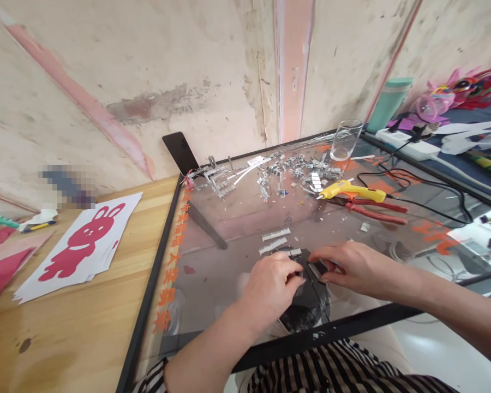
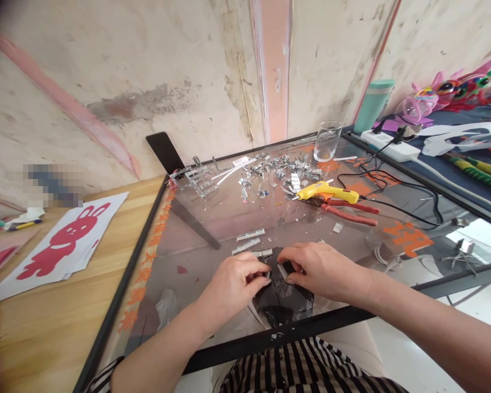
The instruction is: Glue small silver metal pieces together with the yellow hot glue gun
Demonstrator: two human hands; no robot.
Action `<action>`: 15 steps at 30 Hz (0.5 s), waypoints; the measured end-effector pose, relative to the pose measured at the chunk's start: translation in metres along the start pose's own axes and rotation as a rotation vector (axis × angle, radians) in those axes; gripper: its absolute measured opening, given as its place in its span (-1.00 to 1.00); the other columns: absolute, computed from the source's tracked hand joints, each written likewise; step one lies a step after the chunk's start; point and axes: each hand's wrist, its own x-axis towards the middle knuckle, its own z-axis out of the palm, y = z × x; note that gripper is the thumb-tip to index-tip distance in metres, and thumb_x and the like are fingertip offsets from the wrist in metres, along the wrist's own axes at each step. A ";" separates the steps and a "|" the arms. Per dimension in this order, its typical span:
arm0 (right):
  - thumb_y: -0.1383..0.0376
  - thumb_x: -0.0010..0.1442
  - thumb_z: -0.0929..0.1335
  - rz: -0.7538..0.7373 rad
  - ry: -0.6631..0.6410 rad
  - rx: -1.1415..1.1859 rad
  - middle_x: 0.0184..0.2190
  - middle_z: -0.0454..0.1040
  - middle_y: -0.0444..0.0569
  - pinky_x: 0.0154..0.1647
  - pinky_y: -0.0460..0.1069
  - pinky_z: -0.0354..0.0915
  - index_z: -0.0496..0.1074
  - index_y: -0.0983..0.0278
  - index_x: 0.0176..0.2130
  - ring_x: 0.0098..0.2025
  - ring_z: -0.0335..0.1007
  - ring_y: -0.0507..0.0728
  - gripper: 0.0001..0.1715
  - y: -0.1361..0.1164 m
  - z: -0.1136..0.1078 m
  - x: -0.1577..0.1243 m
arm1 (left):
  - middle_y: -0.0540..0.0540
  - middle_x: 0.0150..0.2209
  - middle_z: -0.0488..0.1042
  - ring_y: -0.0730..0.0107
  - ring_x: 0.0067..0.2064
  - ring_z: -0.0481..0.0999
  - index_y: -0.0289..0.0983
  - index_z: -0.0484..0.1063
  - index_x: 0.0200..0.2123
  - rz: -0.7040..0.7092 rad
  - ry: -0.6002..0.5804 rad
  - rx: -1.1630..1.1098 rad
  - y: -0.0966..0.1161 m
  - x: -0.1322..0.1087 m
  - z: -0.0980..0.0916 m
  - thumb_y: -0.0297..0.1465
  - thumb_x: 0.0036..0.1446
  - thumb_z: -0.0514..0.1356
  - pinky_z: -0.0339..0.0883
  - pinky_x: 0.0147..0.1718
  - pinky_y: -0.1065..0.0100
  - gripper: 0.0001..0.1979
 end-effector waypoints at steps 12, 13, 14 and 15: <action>0.26 0.02 0.40 -0.041 -0.004 0.043 -0.48 0.45 -0.14 -0.47 -0.09 0.11 0.46 0.22 -0.25 -0.47 0.33 0.07 -0.78 -0.009 0.008 0.015 | -0.02 -0.40 0.46 0.30 -0.31 0.47 -0.17 0.54 -0.32 -0.040 0.009 0.262 0.006 -0.003 0.003 -0.39 0.16 0.15 0.26 -0.36 0.35 -0.85; 0.26 0.01 0.40 -0.046 -0.024 0.068 -0.48 0.45 -0.14 -0.47 -0.09 0.12 0.46 0.23 -0.24 -0.47 0.33 0.06 -0.75 -0.009 0.005 0.014 | -0.03 -0.40 0.46 0.29 -0.30 0.47 -0.19 0.53 -0.34 -0.050 -0.001 0.280 0.007 -0.003 0.001 -0.39 0.16 0.15 0.26 -0.36 0.34 -0.86; 0.28 0.00 0.39 -0.053 -0.049 0.100 -0.47 0.46 -0.14 -0.47 -0.09 0.14 0.46 0.23 -0.21 -0.46 0.34 0.06 -0.72 -0.008 0.001 0.014 | -0.03 -0.39 0.46 0.27 -0.30 0.48 -0.21 0.53 -0.36 -0.055 -0.012 0.290 0.008 -0.003 0.000 -0.38 0.16 0.15 0.27 -0.37 0.33 -0.86; 0.32 0.01 0.37 -0.064 -0.077 0.135 -0.46 0.47 -0.14 -0.46 -0.10 0.16 0.46 0.23 -0.17 -0.45 0.35 0.06 -0.70 -0.007 -0.003 0.013 | -0.04 -0.38 0.46 0.27 -0.30 0.48 -0.22 0.52 -0.37 -0.056 -0.023 0.290 0.009 -0.003 -0.001 -0.38 0.15 0.16 0.27 -0.37 0.33 -0.87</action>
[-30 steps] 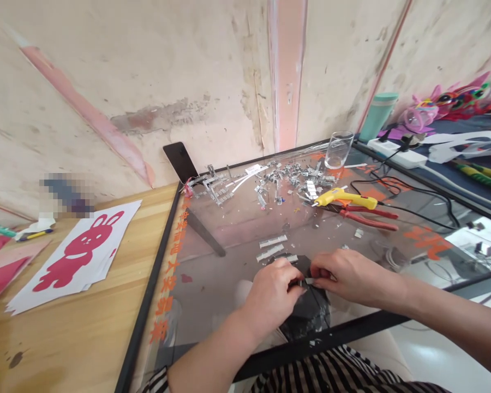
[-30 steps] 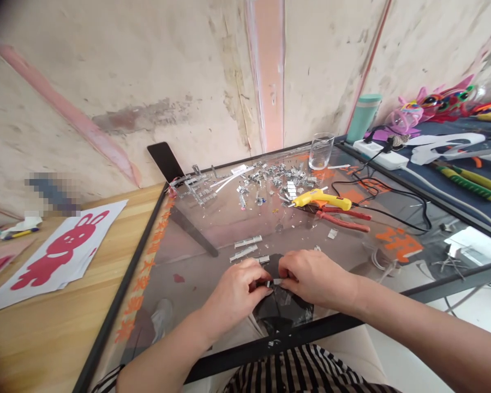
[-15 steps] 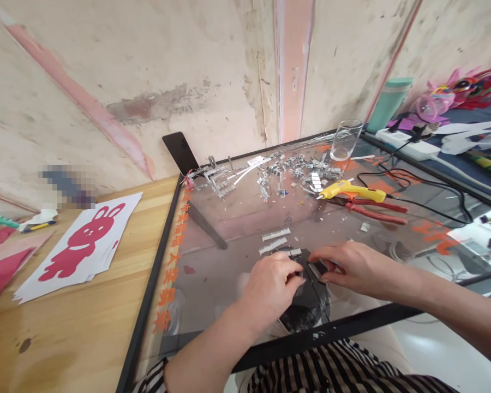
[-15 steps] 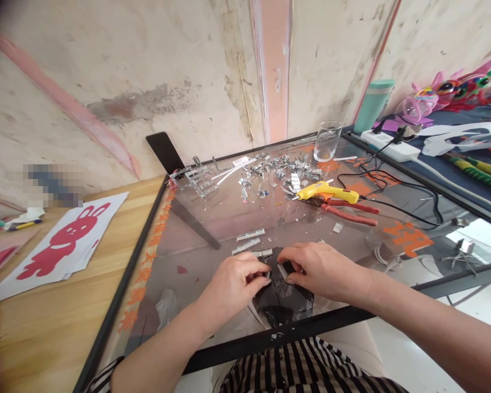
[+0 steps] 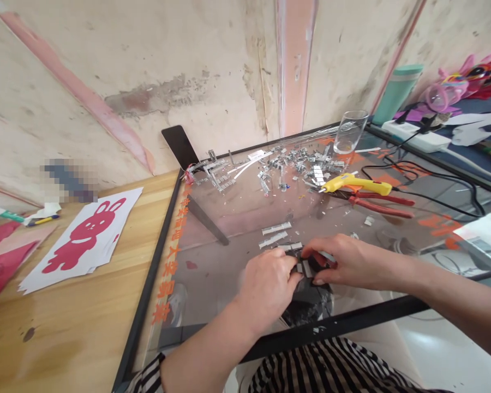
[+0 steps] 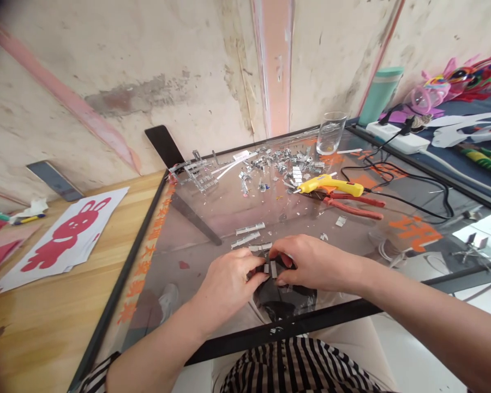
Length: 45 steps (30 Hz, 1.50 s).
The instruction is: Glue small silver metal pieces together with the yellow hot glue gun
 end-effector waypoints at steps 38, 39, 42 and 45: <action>0.34 0.09 0.35 0.032 0.197 0.914 0.06 0.45 0.12 -0.05 0.11 0.41 0.17 0.22 0.20 0.01 0.44 0.23 -0.31 -0.005 0.026 -0.028 | -0.03 -0.33 0.44 0.46 -0.36 0.43 -0.26 0.45 -0.23 0.218 0.319 -0.586 0.008 0.001 0.022 -0.52 0.05 0.22 0.34 -0.33 0.44 -0.82; 0.34 0.08 0.36 0.026 0.198 0.918 0.07 0.44 0.11 0.00 0.12 0.38 0.19 0.22 0.20 0.04 0.41 0.24 -0.31 -0.007 0.027 -0.028 | -0.03 -0.33 0.44 0.45 -0.34 0.44 -0.25 0.46 -0.24 0.238 0.327 -0.572 0.008 0.001 0.022 -0.52 0.07 0.21 0.34 -0.31 0.43 -0.84; 0.33 0.08 0.35 0.024 0.175 0.915 0.10 0.42 0.09 0.08 0.15 0.33 0.19 0.22 0.21 0.09 0.37 0.24 -0.30 -0.008 0.026 -0.029 | -0.05 -0.32 0.43 0.45 -0.33 0.45 -0.24 0.49 -0.26 0.282 0.342 -0.551 0.007 0.001 0.022 -0.50 0.11 0.17 0.34 -0.31 0.44 -0.87; 0.33 0.10 0.33 0.032 0.148 0.897 0.11 0.41 0.08 0.08 0.16 0.34 0.14 0.21 0.24 0.08 0.38 0.23 -0.26 -0.007 0.025 -0.029 | -0.06 -0.31 0.42 0.48 -0.35 0.44 -0.27 0.50 -0.25 0.292 0.342 -0.567 0.007 0.001 0.021 -0.53 0.09 0.17 0.34 -0.34 0.47 -0.84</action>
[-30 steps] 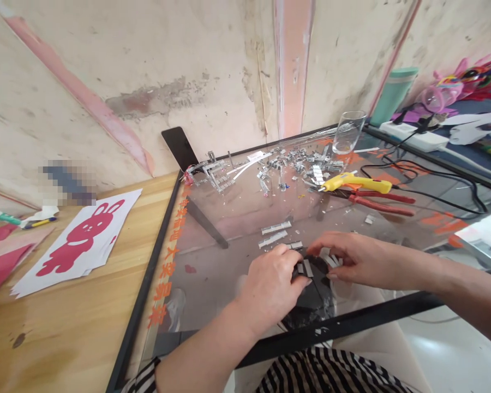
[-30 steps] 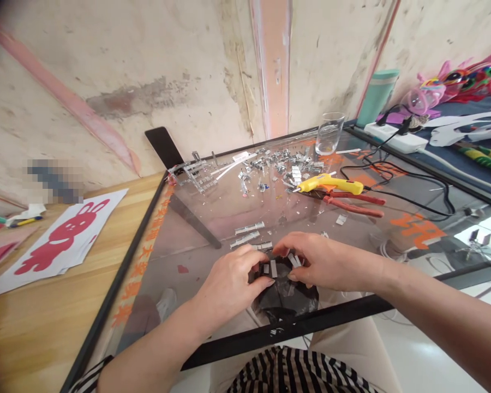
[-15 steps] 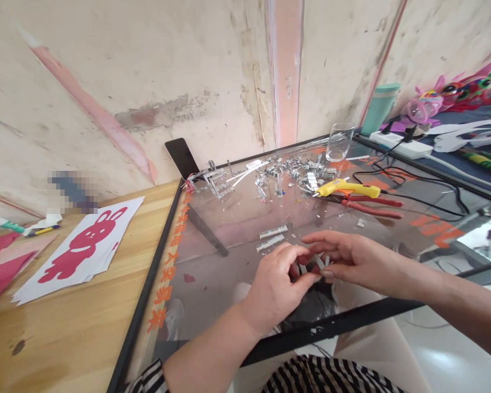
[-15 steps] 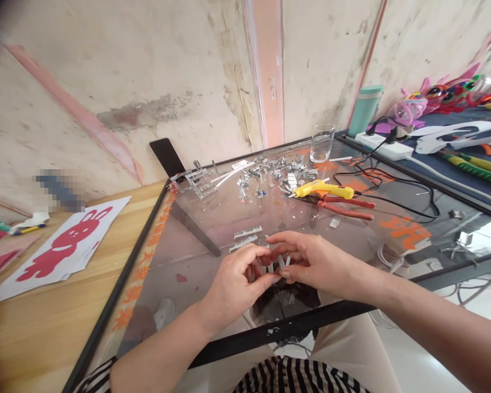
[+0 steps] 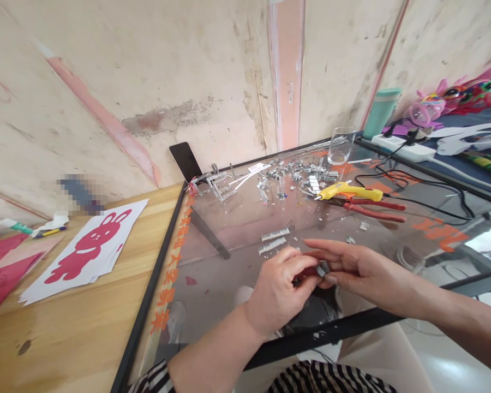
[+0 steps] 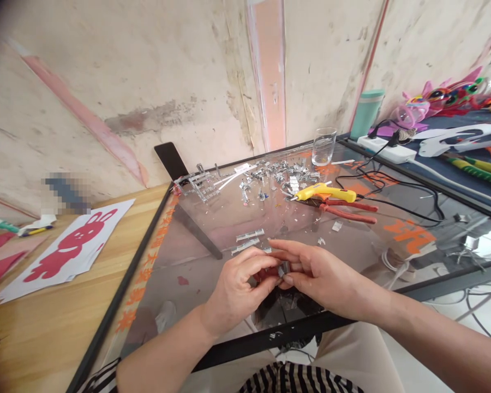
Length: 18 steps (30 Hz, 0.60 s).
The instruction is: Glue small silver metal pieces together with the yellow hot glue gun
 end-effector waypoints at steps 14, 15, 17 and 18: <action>0.37 0.13 0.32 -0.020 0.015 0.011 0.13 0.39 0.06 0.09 0.11 0.35 0.19 0.21 0.20 0.15 0.30 0.23 -0.36 0.008 -0.002 0.002 | -0.04 -0.38 0.42 0.46 -0.38 0.43 -0.32 0.45 -0.26 -0.080 0.071 -0.022 -0.005 0.003 0.003 -0.58 -0.04 0.22 0.34 -0.34 0.43 -0.79; 0.37 0.15 0.31 -0.024 0.022 -0.001 0.12 0.40 0.06 0.04 0.10 0.39 0.20 0.21 0.20 0.12 0.34 0.23 -0.38 0.009 -0.001 0.003 | -0.04 -0.38 0.42 0.45 -0.37 0.43 -0.32 0.46 -0.27 -0.068 0.074 -0.010 -0.005 0.003 0.003 -0.58 -0.02 0.21 0.34 -0.34 0.43 -0.80; 0.36 0.17 0.28 -0.034 0.036 -0.039 0.10 0.41 0.07 -0.04 0.08 0.45 0.22 0.22 0.19 0.06 0.40 0.22 -0.42 0.009 -0.001 0.004 | -0.06 -0.37 0.44 0.44 -0.34 0.44 -0.30 0.48 -0.29 -0.035 0.078 0.011 -0.005 0.004 0.002 -0.56 0.03 0.19 0.34 -0.32 0.42 -0.85; 0.36 0.18 0.26 -0.044 0.050 -0.075 0.09 0.43 0.08 -0.07 0.07 0.46 0.24 0.24 0.18 0.04 0.43 0.21 -0.44 0.009 -0.002 0.005 | -0.06 -0.36 0.45 0.43 -0.33 0.45 -0.29 0.49 -0.30 -0.019 0.081 0.020 -0.005 0.004 0.001 -0.55 0.06 0.18 0.34 -0.31 0.42 -0.86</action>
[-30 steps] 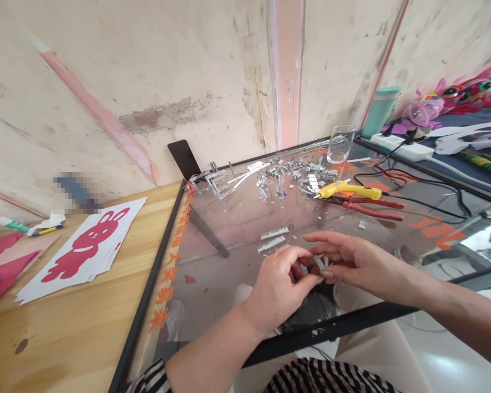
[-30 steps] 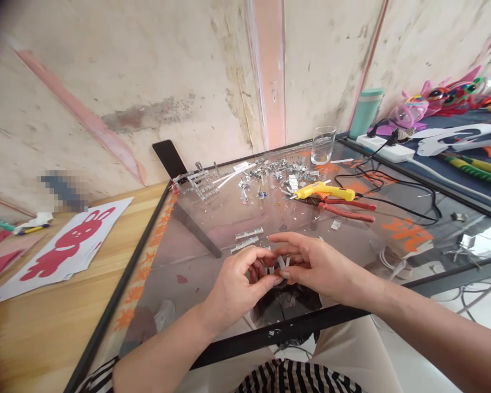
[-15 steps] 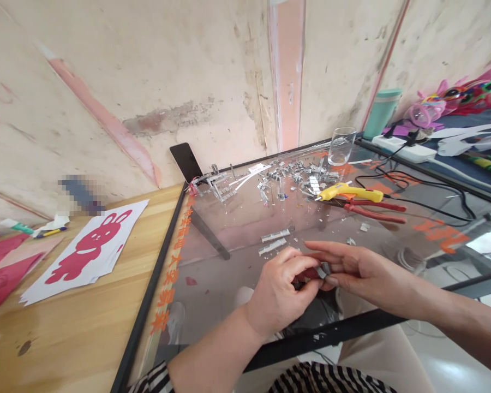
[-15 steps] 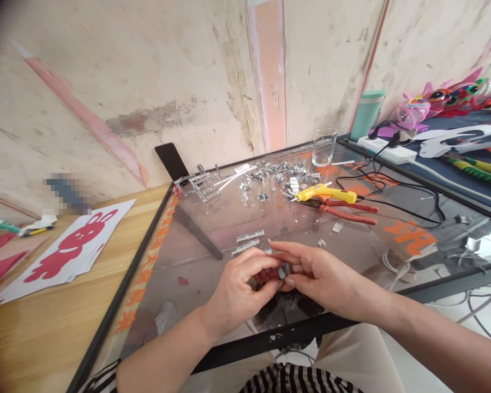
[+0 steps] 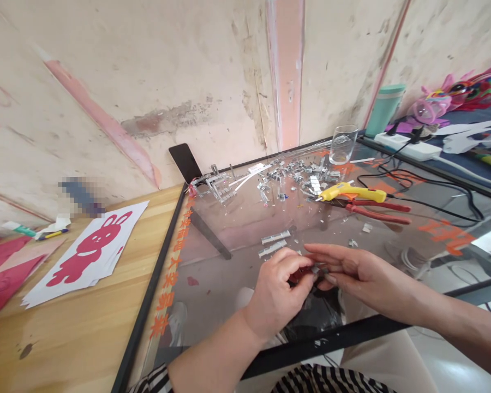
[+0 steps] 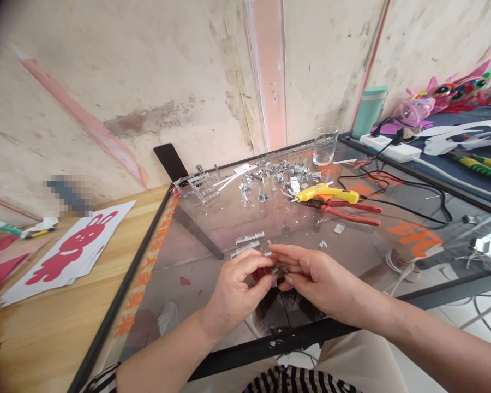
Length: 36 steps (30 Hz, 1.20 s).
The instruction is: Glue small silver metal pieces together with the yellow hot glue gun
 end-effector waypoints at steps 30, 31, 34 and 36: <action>0.36 0.12 0.34 -0.224 0.100 -0.792 -0.35 0.45 -0.07 -0.28 -0.02 0.30 0.46 0.23 -0.17 -0.34 0.40 0.10 -0.78 0.000 -0.019 -0.003 | -0.05 -0.41 0.54 0.37 -0.35 0.39 -0.27 0.50 -0.36 0.321 -0.068 0.380 -0.014 0.005 0.009 -0.43 0.21 0.11 0.27 -0.33 0.31 -0.83; 0.34 0.12 0.36 -0.213 0.089 -0.757 -0.35 0.45 -0.07 -0.26 -0.02 0.30 0.46 0.23 -0.17 -0.32 0.40 0.10 -0.78 -0.003 -0.018 -0.003 | -0.05 -0.40 0.54 0.37 -0.35 0.39 -0.27 0.50 -0.36 0.317 -0.068 0.380 -0.013 0.004 0.010 -0.42 0.21 0.12 0.27 -0.33 0.30 -0.83; 0.33 0.10 0.37 -0.182 0.064 -0.703 -0.35 0.47 -0.09 -0.24 -0.02 0.30 0.47 0.23 -0.22 -0.31 0.40 0.10 -0.83 -0.009 -0.014 -0.001 | -0.06 -0.38 0.55 0.37 -0.34 0.40 -0.27 0.49 -0.34 0.323 -0.057 0.363 -0.011 0.004 0.009 -0.42 0.22 0.11 0.27 -0.32 0.29 -0.83; 0.32 0.09 0.38 -0.163 0.047 -0.689 -0.35 0.46 -0.10 -0.23 -0.01 0.29 0.47 0.23 -0.26 -0.31 0.39 0.10 -0.87 -0.009 -0.014 0.000 | -0.07 -0.38 0.55 0.37 -0.33 0.41 -0.27 0.49 -0.34 0.349 -0.049 0.333 -0.009 0.004 0.006 -0.43 0.23 0.09 0.28 -0.30 0.29 -0.82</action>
